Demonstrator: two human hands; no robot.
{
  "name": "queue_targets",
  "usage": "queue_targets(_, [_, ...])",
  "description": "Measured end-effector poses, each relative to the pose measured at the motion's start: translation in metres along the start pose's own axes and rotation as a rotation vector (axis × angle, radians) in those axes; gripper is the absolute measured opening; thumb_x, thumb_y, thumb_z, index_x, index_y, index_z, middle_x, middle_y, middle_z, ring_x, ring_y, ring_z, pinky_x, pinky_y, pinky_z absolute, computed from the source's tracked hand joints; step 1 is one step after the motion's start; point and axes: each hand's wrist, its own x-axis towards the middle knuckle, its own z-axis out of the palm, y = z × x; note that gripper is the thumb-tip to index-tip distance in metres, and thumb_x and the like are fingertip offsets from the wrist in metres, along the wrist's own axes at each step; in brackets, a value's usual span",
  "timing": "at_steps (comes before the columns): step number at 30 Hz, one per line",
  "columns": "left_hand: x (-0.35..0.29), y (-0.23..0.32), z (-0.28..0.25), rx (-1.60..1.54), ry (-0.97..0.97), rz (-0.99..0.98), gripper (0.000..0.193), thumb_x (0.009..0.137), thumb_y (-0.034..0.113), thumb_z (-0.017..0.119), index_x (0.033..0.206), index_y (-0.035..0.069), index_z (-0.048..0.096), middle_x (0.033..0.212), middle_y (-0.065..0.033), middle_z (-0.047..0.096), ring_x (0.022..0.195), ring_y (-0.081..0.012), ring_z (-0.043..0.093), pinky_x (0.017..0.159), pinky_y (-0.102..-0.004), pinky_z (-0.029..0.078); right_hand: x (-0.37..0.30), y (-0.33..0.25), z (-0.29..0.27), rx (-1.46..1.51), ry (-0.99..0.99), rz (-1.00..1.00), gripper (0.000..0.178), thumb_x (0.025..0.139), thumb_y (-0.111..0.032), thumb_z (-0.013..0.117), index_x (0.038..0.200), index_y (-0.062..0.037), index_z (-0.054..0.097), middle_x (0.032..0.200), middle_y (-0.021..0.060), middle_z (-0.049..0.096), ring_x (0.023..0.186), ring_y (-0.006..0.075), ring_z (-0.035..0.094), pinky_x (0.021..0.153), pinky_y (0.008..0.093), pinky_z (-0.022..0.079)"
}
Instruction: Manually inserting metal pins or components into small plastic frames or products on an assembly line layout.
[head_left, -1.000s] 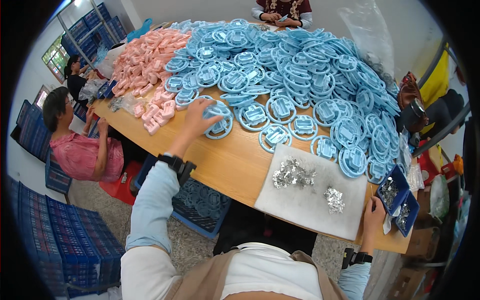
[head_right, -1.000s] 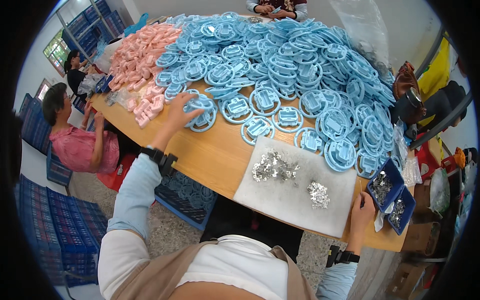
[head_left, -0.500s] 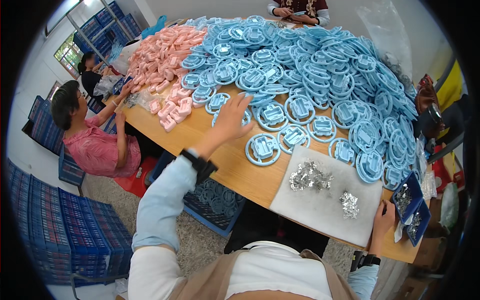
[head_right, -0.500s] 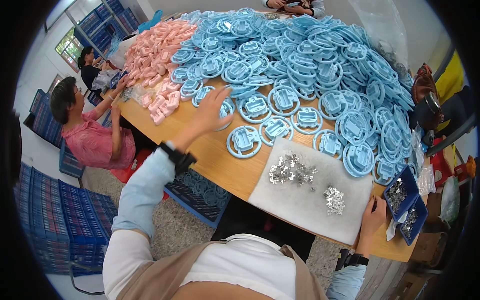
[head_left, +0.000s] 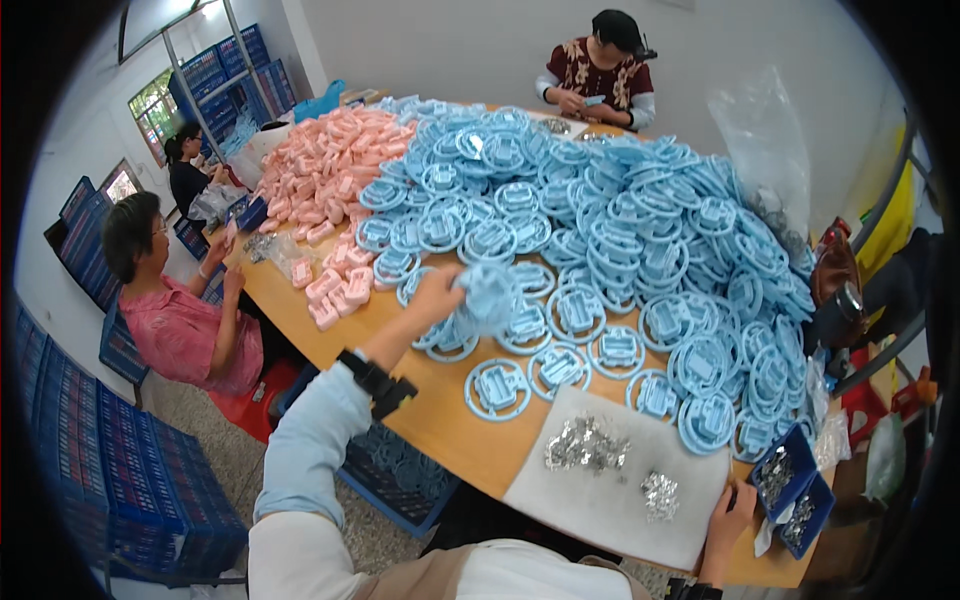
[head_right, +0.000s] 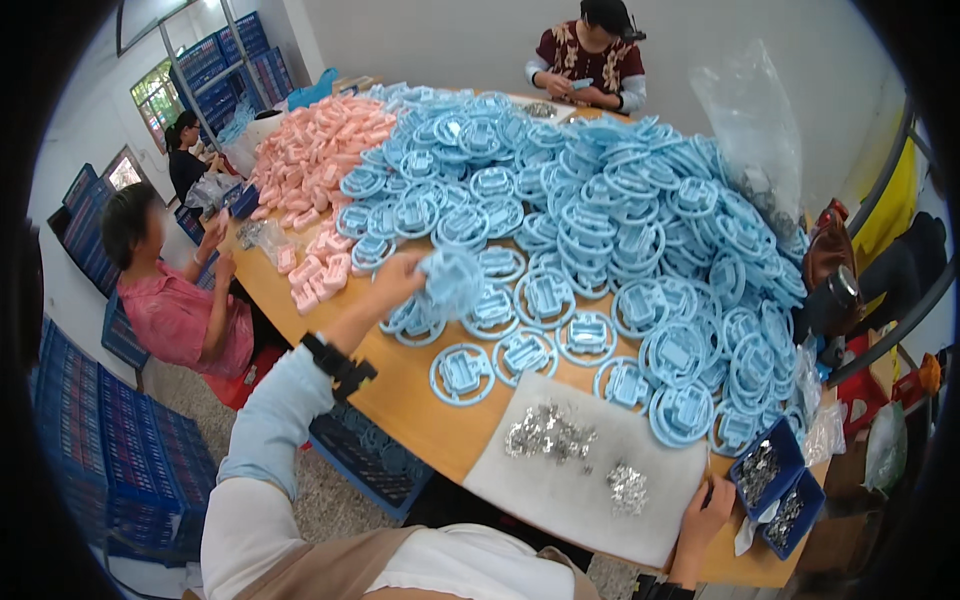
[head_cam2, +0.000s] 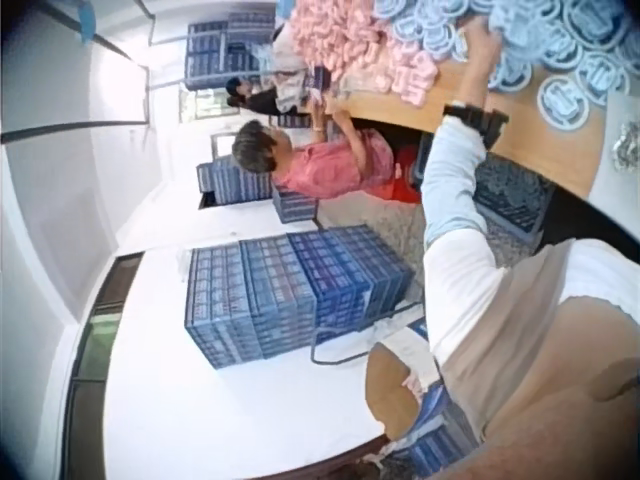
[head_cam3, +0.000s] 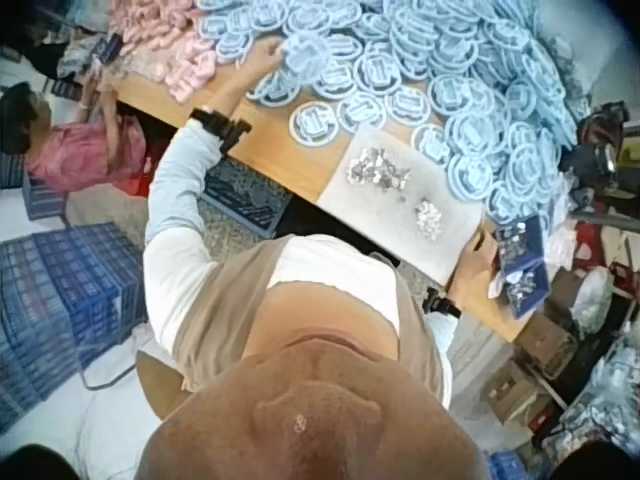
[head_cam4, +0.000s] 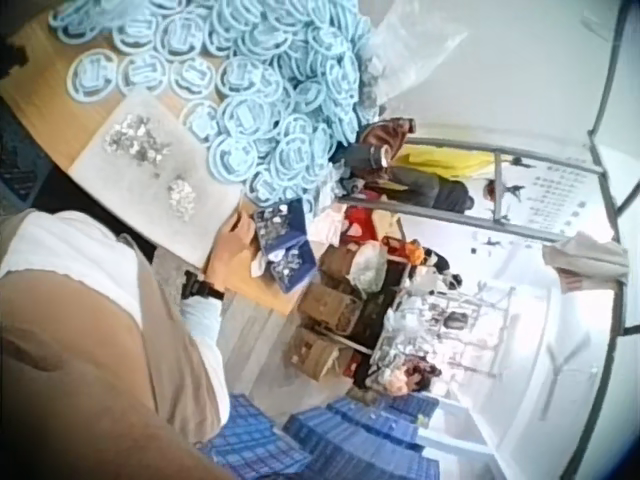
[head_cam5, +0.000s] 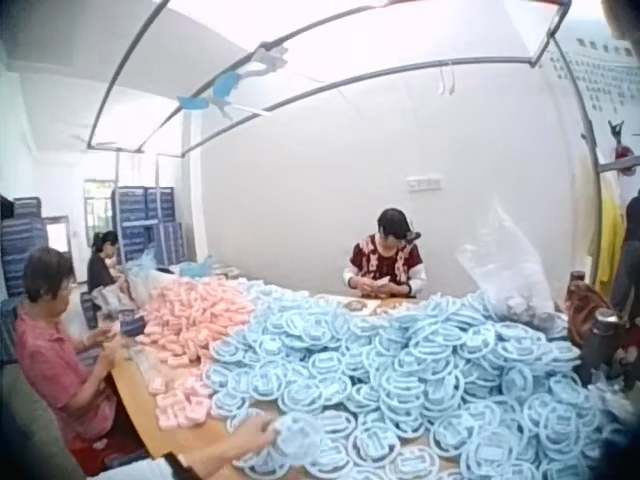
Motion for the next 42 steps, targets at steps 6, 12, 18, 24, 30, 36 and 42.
queue_targets(6, [-0.055, -0.032, 0.038, -0.134, 0.122, -0.013, 0.035, 0.073, 0.009, 0.058, 0.107, 0.002, 0.053, 0.093, -0.0117, 0.06, 0.071, -0.0255, 0.059, 0.063, -0.0359, 0.046, 0.004, -0.009, 0.003, -0.002, -0.004, 0.002, 0.015, 0.077, 0.002, 0.052, 0.092, 0.0054, 0.054, 0.088, 0.0189, 0.051, 0.084, 0.0362, 0.051, 0.074, 0.0412, 0.041])
queue_targets(12, [-0.066, 0.018, 0.021, 0.146, 0.151, 0.158, 0.025, 0.073, 0.003, 0.055, 0.098, 0.004, 0.053, 0.087, -0.0109, 0.052, 0.071, -0.0298, 0.054, 0.069, -0.0365, 0.044, 0.002, -0.009, 0.0, -0.023, -0.01, 0.041, 0.014, 0.078, 0.001, 0.053, 0.091, 0.0053, 0.055, 0.089, 0.0184, 0.052, 0.084, 0.0361, 0.051, 0.075, 0.0414, 0.041])
queue_targets(18, [-0.07, -0.015, 0.019, -0.16, -0.06, -0.145, 0.027, 0.077, 0.005, 0.056, 0.104, 0.004, 0.055, 0.094, -0.0066, 0.057, 0.073, -0.0174, 0.058, 0.061, -0.032, 0.048, 0.016, -0.032, -0.013, -0.103, 0.063, -0.296, 0.024, 0.074, -0.002, 0.059, 0.097, 0.0029, 0.057, 0.095, 0.0172, 0.054, 0.089, 0.0352, 0.051, 0.08, 0.0425, 0.04])
queue_targets(24, [-0.051, 0.013, -0.001, -0.569, -0.203, -0.499, 0.036, 0.079, 0.017, 0.063, 0.111, 0.005, 0.054, 0.104, -0.0055, 0.057, 0.087, -0.0151, 0.057, 0.06, -0.0279, 0.05, 0.132, -0.109, 0.01, 0.052, -0.174, -0.532, 0.042, 0.067, -0.007, 0.065, 0.108, -0.0015, 0.055, 0.099, 0.0176, 0.054, 0.093, 0.0343, 0.05, 0.081, 0.0409, 0.04])
queue_targets(30, [0.019, -0.044, -0.05, 0.142, -0.031, 0.0, 0.056, 0.074, 0.031, 0.069, 0.117, 0.0, 0.049, 0.11, -0.0165, 0.055, 0.103, -0.0257, 0.053, 0.083, -0.0364, 0.045, 0.207, -0.201, 0.122, 0.241, -0.357, -0.766, 0.061, 0.065, -0.014, 0.07, 0.121, -0.0068, 0.048, 0.115, 0.0188, 0.048, 0.105, 0.0362, 0.046, 0.09, 0.0422, 0.037])
queue_targets(36, [0.114, -0.135, -0.138, 0.739, 0.225, -0.108, 0.096, 0.06, 0.029, 0.076, 0.137, 0.015, 0.022, 0.123, -0.021, 0.039, 0.11, -0.0406, 0.042, 0.089, -0.0479, 0.039, 0.226, -0.285, 0.212, 0.157, -0.407, -0.88, 0.075, 0.065, -0.025, 0.072, 0.13, -0.0102, 0.038, 0.132, 0.0193, 0.035, 0.121, 0.0382, 0.034, 0.096, 0.0489, 0.028])
queue_targets(42, [0.186, -0.158, -0.138, 1.028, 0.152, -0.141, 0.096, 0.057, 0.013, 0.075, 0.137, 0.029, 0.024, 0.128, -0.0224, 0.034, 0.109, -0.0446, 0.043, 0.082, -0.0552, 0.042, 0.226, -0.279, 0.249, 0.072, -0.516, -0.84, 0.075, 0.068, -0.036, 0.066, 0.133, -0.0142, 0.035, 0.135, 0.0227, 0.031, 0.124, 0.0405, 0.028, 0.098, 0.0541, 0.021])
